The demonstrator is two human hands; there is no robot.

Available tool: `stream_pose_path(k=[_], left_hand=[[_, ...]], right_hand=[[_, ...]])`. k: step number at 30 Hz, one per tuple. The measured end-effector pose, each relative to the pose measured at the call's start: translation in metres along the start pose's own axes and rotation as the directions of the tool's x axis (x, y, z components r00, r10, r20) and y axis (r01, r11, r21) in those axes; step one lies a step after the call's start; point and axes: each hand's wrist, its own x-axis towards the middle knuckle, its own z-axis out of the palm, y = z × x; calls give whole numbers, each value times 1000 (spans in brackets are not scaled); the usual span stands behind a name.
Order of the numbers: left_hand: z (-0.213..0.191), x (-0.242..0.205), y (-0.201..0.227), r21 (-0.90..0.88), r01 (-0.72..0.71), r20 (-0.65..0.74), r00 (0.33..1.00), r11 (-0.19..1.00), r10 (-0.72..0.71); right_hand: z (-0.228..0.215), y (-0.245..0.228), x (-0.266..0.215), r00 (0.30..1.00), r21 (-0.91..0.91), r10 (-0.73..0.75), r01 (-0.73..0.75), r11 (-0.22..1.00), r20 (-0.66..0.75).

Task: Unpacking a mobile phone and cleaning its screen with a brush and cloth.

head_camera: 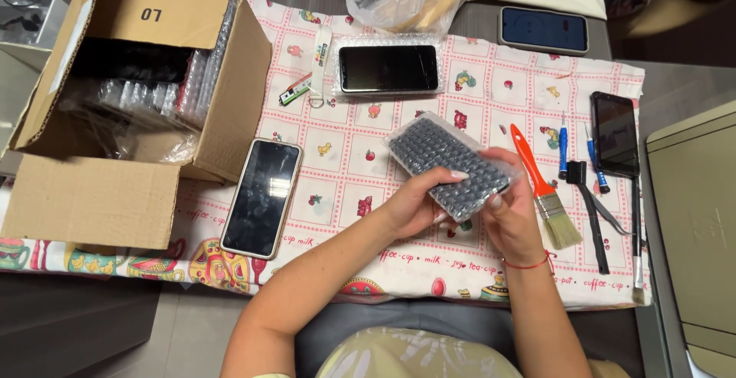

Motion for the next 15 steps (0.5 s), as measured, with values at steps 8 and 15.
stream_pose_path(k=[8,15], left_hand=[[-26,18,-29,6,62,113,992,998,-62],[-29,19,-26,161,17,140,989,987,-40]], right_hand=[[0,8,-6,994,-10,-66,66,998,-84],[11,-8,-8,981,-197,-153,128,972,-115]])
